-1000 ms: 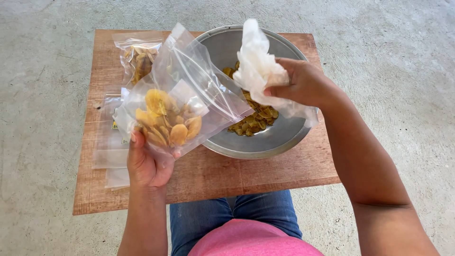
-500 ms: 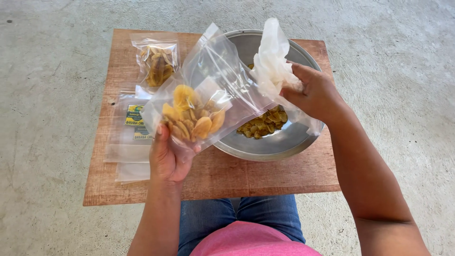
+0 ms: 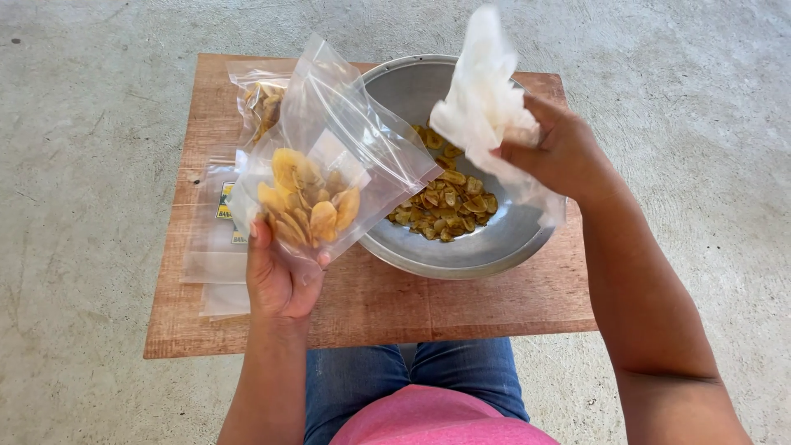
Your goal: The person fills small plastic bags with banana chips from a large metal bowl by hand and uses a paper towel to wipe down the bowl.
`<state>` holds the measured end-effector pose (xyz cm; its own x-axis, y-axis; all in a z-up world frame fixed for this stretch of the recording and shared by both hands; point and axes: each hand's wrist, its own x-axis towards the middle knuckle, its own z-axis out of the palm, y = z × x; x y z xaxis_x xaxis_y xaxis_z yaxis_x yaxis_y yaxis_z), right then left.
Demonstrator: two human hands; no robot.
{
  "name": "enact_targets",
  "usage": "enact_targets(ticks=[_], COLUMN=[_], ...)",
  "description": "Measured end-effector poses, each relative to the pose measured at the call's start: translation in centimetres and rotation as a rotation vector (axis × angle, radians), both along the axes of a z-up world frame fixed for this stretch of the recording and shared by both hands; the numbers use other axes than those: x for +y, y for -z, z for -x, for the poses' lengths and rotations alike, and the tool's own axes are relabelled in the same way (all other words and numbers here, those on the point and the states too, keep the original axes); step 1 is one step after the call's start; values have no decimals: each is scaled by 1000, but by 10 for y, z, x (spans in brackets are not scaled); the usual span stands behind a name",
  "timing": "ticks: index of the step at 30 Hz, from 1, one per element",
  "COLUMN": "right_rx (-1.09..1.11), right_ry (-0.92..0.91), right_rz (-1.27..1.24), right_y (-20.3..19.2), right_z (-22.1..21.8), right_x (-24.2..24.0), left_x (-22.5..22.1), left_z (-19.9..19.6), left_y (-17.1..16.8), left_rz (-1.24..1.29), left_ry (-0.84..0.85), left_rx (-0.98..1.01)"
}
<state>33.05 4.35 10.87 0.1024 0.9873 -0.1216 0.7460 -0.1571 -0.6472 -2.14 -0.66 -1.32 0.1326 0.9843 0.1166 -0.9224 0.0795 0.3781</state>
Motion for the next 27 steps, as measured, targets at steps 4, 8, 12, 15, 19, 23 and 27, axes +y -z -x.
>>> enact_targets(ticks=[4,8,12,15,19,23,27], right_rx=[101,-563,-874,-809,-787,-589,-337], right_ry=[-199,-339,-482,-474,-493,-569,-679], right_rz=[-363,-491,-459,-375,-226,-397,-465], right_y=[9,19,50,58,30,0,-41], right_z=[-8,-5,5,17,26,19,1], right_x=[15,40,61,64,47,14,-41], left_x=[0,-1,-2,-4,-5,-7,-7], left_z=[2,0,1,2,7,6,8], left_y=[0,1,2,-3,5,1,1], left_rz=[-27,-47,-32,-37,-50,-45,-11], left_ry=[5,15,22,35,21,1,6], left_rx=[-5,-9,-28,-46,-27,2,9])
